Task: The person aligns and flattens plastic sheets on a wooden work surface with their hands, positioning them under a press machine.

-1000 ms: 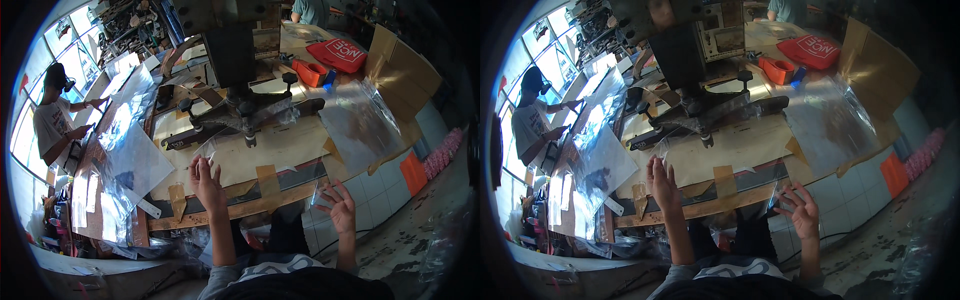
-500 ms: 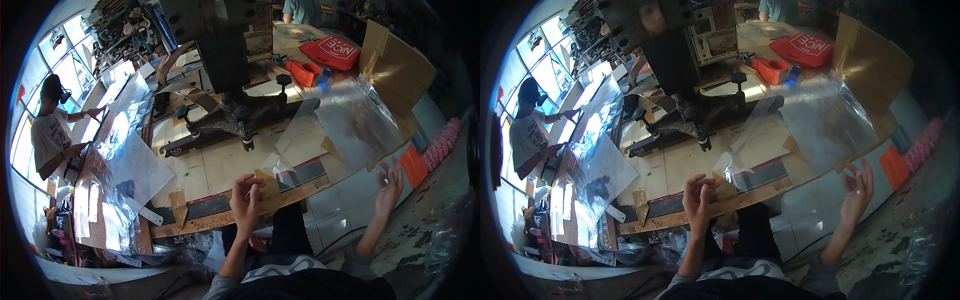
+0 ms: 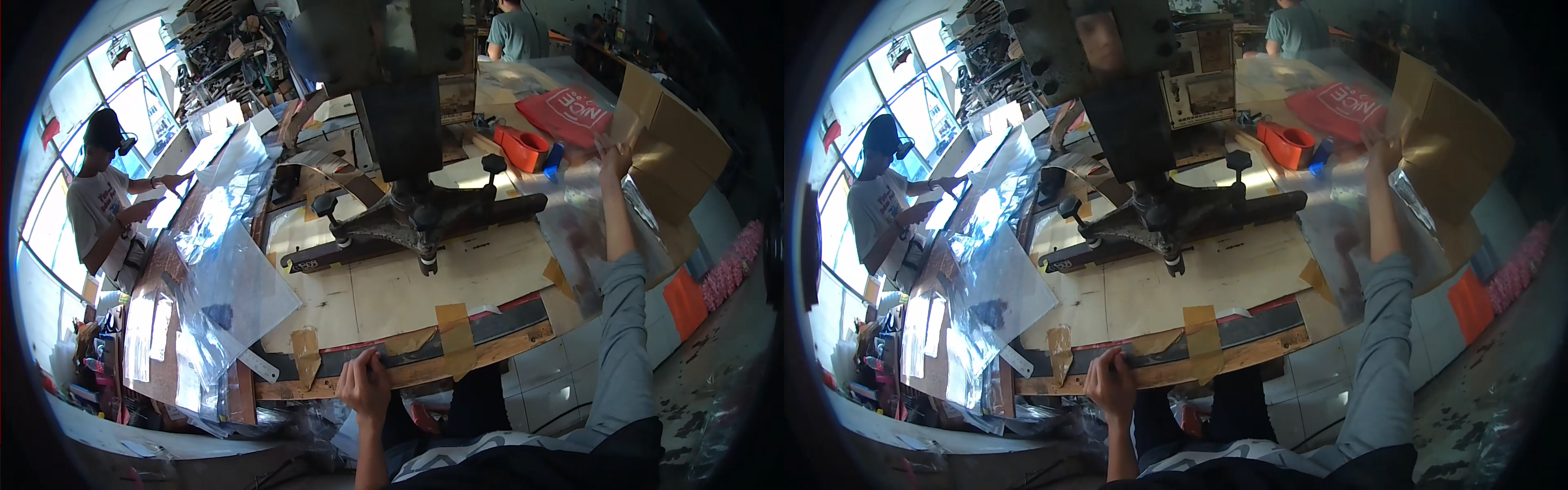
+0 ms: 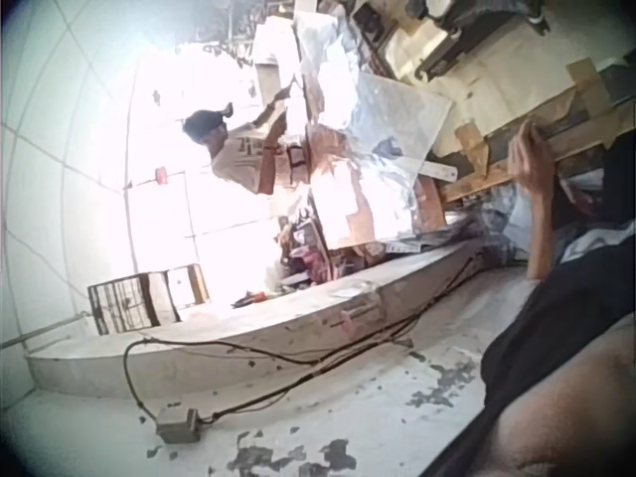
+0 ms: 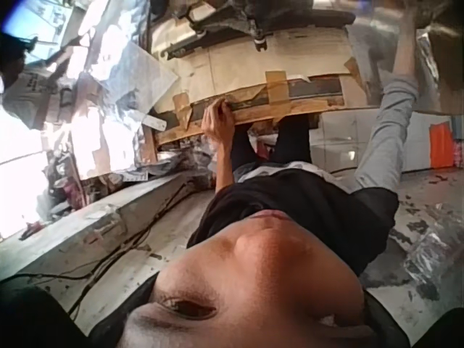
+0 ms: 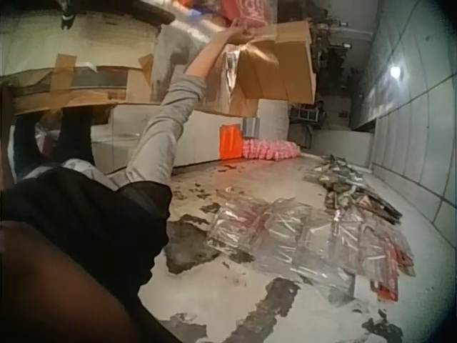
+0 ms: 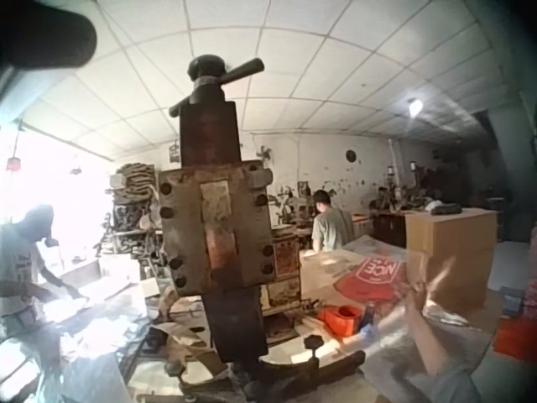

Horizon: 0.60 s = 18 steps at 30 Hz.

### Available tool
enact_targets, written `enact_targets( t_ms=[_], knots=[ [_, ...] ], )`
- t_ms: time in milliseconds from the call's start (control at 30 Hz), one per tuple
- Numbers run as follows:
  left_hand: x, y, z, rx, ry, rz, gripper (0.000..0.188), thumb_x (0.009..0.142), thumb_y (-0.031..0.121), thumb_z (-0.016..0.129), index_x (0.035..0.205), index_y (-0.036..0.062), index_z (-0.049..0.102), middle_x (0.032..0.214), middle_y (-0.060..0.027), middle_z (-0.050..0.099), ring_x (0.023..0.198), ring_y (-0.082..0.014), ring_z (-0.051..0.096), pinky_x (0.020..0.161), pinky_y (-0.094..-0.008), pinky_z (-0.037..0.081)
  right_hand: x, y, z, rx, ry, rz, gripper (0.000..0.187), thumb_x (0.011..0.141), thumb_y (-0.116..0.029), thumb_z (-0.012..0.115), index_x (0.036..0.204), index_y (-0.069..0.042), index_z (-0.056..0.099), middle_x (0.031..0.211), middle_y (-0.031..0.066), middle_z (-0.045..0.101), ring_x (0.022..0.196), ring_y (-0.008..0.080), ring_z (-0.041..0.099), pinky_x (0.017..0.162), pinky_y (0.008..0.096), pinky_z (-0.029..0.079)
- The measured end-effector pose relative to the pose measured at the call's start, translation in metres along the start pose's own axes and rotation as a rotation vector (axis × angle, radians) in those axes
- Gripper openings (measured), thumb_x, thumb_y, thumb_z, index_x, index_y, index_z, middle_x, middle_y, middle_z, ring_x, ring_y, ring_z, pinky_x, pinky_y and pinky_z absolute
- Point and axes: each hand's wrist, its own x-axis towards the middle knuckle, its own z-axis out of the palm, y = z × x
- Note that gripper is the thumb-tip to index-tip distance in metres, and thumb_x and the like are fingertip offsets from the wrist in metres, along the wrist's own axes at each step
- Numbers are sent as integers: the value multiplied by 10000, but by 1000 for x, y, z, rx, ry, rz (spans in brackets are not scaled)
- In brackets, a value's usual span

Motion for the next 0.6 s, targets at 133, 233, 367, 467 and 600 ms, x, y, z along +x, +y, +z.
enact_targets(
  t_ms=[133,233,367,467,600],
  knots=[
    [-1,4,3,14,42,1,86,765,48,662,837,85,633,658,-31,614,535,-204,578,502,-307,443,25,75,-9,-56,29,81,386,864,75,426,1244,38,364,1132,277,520,934,414,623,796,430,583],
    [-2,3,2,38,43,-9,79,758,62,670,823,91,637,652,-22,617,531,-190,581,490,-299,434,33,110,-18,-73,25,112,350,867,69,448,1213,61,397,1168,291,491,922,420,623,796,436,580],
    [-2,4,2,60,45,-44,69,759,70,670,814,94,636,647,-24,618,535,-188,585,486,-293,423,34,124,-20,-131,-26,317,276,874,1,514,1138,73,482,1137,267,518,986,395,604,829,451,557],
    [0,6,7,68,36,-33,61,762,71,666,807,96,634,642,-27,616,536,-193,585,490,-296,421,45,115,-40,-602,-134,142,318,855,-101,573,1122,63,513,1081,247,564,1005,370,597,855,441,525],
    [1,10,4,53,-34,-70,56,791,49,617,834,81,631,654,-19,651,587,-216,620,562,-320,466,13,76,-77,-1321,-681,-510,401,793,-284,645,1065,6,587,970,207,622,954,357,592,845,409,451]
  ],
)
